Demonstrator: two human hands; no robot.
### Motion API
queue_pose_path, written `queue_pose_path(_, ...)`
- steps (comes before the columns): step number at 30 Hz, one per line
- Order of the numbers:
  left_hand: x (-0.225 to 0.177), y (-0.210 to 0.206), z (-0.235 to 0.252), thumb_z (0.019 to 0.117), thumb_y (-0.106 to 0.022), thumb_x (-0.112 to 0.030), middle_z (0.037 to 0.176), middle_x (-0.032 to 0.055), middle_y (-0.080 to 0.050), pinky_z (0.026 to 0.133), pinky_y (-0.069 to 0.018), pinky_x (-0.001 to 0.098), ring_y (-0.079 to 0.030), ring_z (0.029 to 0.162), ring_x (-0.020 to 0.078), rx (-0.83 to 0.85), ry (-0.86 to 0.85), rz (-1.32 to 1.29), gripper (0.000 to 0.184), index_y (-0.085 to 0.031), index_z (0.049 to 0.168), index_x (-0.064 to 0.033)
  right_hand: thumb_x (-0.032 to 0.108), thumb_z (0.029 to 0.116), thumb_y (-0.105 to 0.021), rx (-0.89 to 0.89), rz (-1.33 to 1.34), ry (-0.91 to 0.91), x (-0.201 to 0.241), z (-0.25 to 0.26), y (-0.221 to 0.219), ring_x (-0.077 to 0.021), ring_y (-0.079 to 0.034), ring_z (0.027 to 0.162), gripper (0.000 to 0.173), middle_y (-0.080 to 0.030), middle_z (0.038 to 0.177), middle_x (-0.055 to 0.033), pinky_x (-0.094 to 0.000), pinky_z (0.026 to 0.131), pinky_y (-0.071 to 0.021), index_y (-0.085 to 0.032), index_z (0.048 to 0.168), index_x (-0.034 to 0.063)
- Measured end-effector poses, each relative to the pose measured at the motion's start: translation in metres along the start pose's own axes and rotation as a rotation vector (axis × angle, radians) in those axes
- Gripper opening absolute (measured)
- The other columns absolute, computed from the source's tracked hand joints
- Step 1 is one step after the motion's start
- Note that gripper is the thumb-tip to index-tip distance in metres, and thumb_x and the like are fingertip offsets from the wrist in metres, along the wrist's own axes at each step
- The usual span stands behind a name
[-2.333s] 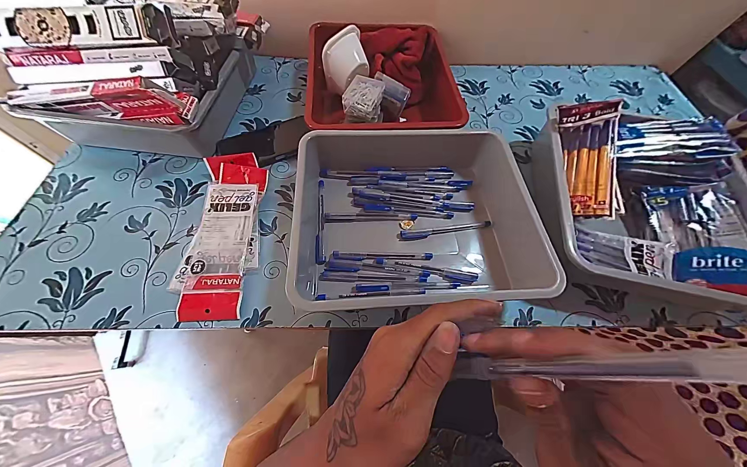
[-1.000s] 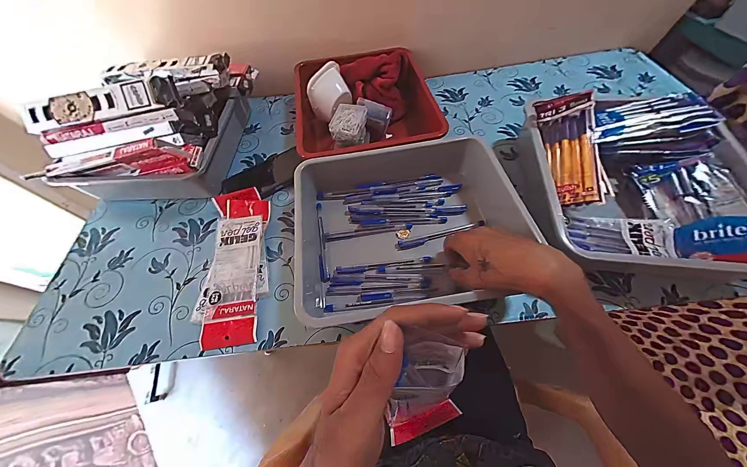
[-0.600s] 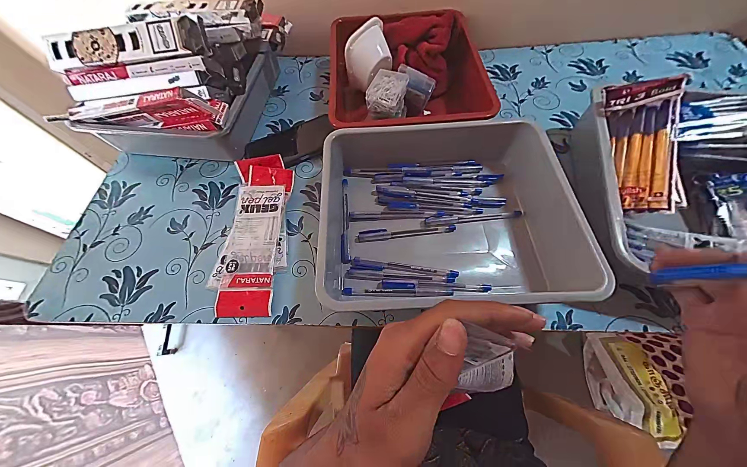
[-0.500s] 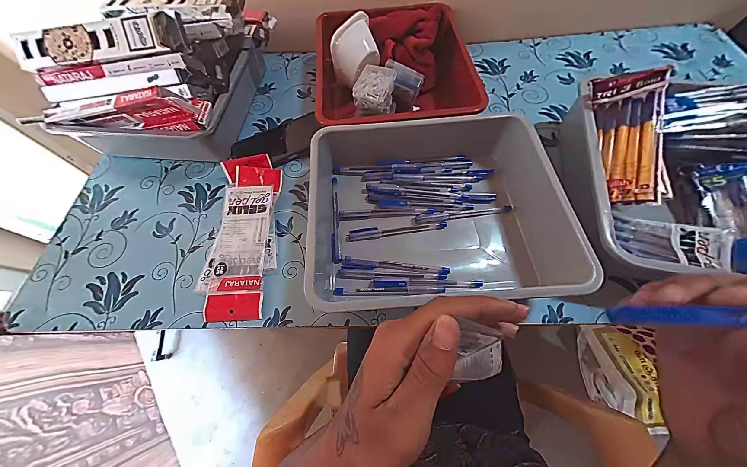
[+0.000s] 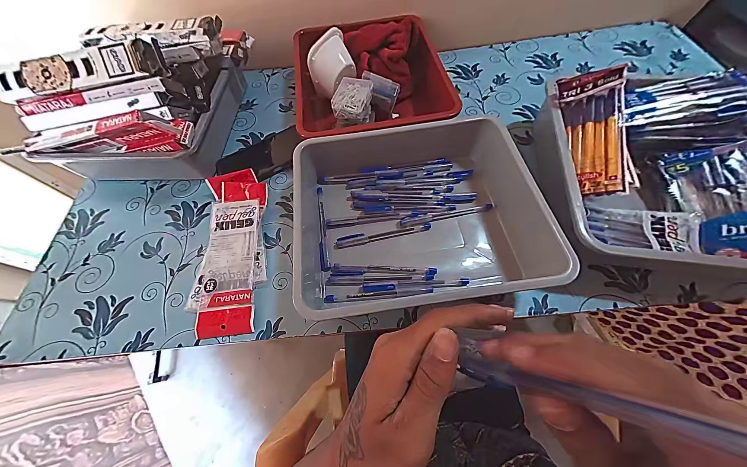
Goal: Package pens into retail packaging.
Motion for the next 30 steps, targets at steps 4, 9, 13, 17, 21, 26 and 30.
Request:
queue_pose_path(4, -0.001, 0.003, -0.002, 0.1126, -0.029, -0.031, 0.12, -0.0028, -0.069, 0.102, -0.0481, 0.0171, -0.06, 0.113, -0.006, -0.041, 0.0, 0.01, 0.049, -0.062, 0.126, 0.0017, 0.027, 0.1067, -0.056, -0.046, -0.001, -0.057, -0.006, -0.001, -0.001, 0.0011, -0.064, 0.096, 0.028, -0.069, 0.113, -0.0042, -0.011, 0.084, -0.0514, -0.058, 0.124, 0.0058)
queue_pose_path(9, 0.002, -0.001, -0.001, 0.1128, -0.028, -0.032, 0.121, 0.0037, -0.07, 0.1, -0.0495, 0.0183, -0.061, 0.113, -0.0021, 0.0, 0.015, -0.016, 0.052, -0.06, 0.127, 0.0064, 0.021, 0.1049, -0.059, -0.147, 0.018, 0.054, 0.002, 0.005, 0.003, 0.0012, -0.066, 0.092, 0.022, -0.068, 0.105, 0.0017, -0.0108, 0.08, -0.0541, -0.059, 0.125, 0.0127)
queue_pose_path(13, -0.001, 0.003, -0.001, 0.1128, -0.027, -0.034, 0.126, 0.0084, -0.069, 0.106, -0.0495, 0.0238, -0.063, 0.119, 0.0044, -0.006, 0.0, -0.006, 0.055, -0.06, 0.127, 0.0086, 0.02, 0.1061, -0.055, -0.163, 0.001, 0.11, 0.007, 0.002, 0.005, -0.0002, -0.063, 0.094, 0.017, -0.064, 0.105, -0.0004, -0.0101, 0.081, -0.051, -0.063, 0.119, 0.0114)
queue_pose_path(17, -0.016, 0.038, -0.007, 0.1107, -0.031, -0.044, 0.12, 0.0047, -0.074, 0.101, -0.0566, 0.0335, -0.07, 0.112, 0.0157, -0.185, 0.008, 0.052, 0.054, -0.068, 0.123, -0.0065, 0.02, 0.1065, -0.055, -0.194, -0.153, -0.02, -0.039, 0.017, 0.011, 0.0022, -0.064, 0.081, 0.017, -0.069, 0.095, 0.0024, -0.013, 0.071, -0.0541, -0.067, 0.113, 0.01)
queue_pose_path(21, -0.035, 0.07, -0.014, 0.1098, -0.034, -0.044, 0.116, 0.0066, -0.075, 0.099, -0.0584, 0.0371, -0.072, 0.109, 0.0219, -0.293, -0.042, 0.128, 0.05, -0.069, 0.123, -0.0104, 0.013, 0.0972, -0.068, 0.451, -0.391, -0.226, -0.122, 0.048, -0.052, -0.0258, -0.068, 0.077, 0.021, -0.069, 0.092, -0.0114, -0.0439, 0.066, -0.0548, -0.073, 0.117, 0.0063)
queue_pose_path(26, -0.034, 0.063, -0.011, 0.1103, -0.032, -0.044, 0.117, 0.0061, -0.075, 0.101, -0.0576, 0.0372, -0.071, 0.111, 0.021, -0.253, -0.049, 0.129, 0.052, -0.068, 0.123, -0.009, 0.021, 0.0946, -0.075, 0.904, -0.353, -0.398, -0.161, 0.057, -0.098, -0.0256, -0.066, 0.081, 0.016, -0.069, 0.083, -0.0095, -0.0485, 0.075, -0.0516, -0.073, 0.096, 0.0053)
queue_pose_path(30, -0.032, 0.059, -0.008, 0.1107, -0.032, -0.041, 0.12, 0.0082, -0.074, 0.101, -0.0573, 0.0366, -0.07, 0.113, 0.0217, -0.238, -0.064, 0.082, 0.052, -0.067, 0.124, -0.0061, 0.017, 0.0981, -0.068, 0.799, -0.281, -0.286, -0.155, 0.06, -0.083, -0.0228, -0.065, 0.078, 0.014, -0.066, 0.081, -0.0079, -0.0447, 0.072, -0.052, -0.071, 0.093, 0.0046)
Point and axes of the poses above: each hand's wrist, its own z-axis towards the middle knuckle, its own y-axis out of the back of the hand, x = y × z, the point moved 9 cm from there along z, towards the middle knuckle
